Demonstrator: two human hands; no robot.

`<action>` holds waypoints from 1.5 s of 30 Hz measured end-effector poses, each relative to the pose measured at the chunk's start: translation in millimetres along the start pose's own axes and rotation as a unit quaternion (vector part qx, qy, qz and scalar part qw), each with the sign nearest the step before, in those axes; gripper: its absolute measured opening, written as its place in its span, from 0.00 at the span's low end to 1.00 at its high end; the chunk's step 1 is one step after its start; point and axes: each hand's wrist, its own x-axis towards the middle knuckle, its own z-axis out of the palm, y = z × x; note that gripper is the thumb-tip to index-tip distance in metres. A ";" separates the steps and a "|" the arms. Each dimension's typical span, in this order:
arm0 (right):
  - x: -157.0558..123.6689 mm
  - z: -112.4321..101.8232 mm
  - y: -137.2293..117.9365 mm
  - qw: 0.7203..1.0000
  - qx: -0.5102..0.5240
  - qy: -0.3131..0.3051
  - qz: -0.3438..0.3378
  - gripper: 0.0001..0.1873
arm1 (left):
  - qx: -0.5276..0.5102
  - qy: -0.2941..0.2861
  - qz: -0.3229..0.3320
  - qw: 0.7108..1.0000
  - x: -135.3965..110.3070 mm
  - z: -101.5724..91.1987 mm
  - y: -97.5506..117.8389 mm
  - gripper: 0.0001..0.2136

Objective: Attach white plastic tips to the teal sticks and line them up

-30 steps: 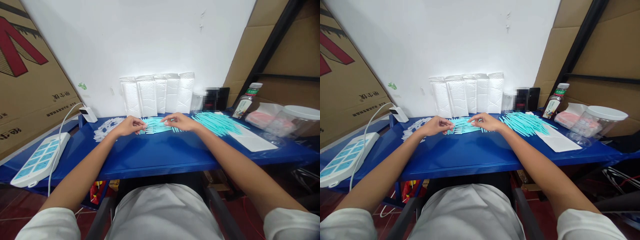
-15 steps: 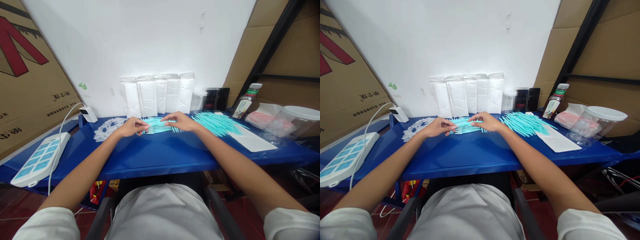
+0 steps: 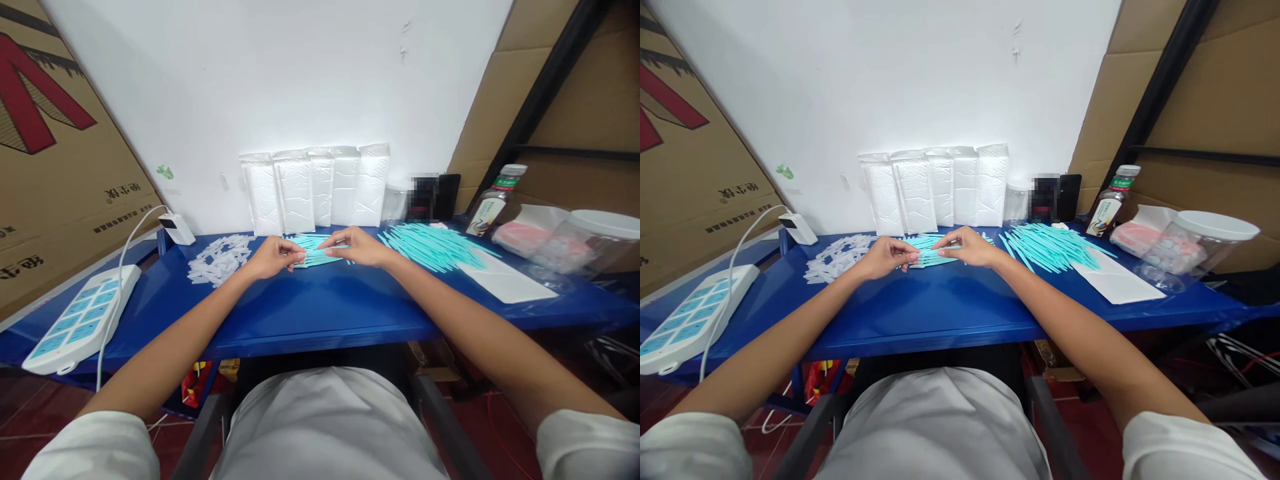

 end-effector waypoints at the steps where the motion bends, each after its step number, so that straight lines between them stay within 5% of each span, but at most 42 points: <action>1: 0.0 -0.5 0.1 1.000 0.000 0.004 0.002 0.24 | -0.002 0.008 0.001 1.000 0.2 0.5 0.2 0.23; 6: 2.0 1.2 1.3 1.000 -0.005 0.022 0.016 0.23 | 0.015 0.037 0.012 0.999 0.5 2.3 1.2 0.25; 11: 7.0 3.5 8.5 0.998 0.015 0.054 0.014 0.23 | 0.156 0.109 0.083 0.978 -0.6 0.2 7.8 0.20; 22: 11.6 1.0 21.7 0.994 0.023 0.097 0.035 0.25 | 0.244 0.140 0.100 0.954 -0.5 -22.9 2.1 0.17; 35: 9.8 0.8 23.8 0.994 -0.031 0.099 0.025 0.18 | 0.126 0.029 -0.029 0.991 -6.2 -36.7 4.7 0.22; 45: 9.5 2.4 18.2 0.992 0.019 0.126 0.001 0.26 | 0.070 -0.013 -0.032 0.997 -6.4 -35.9 11.5 0.24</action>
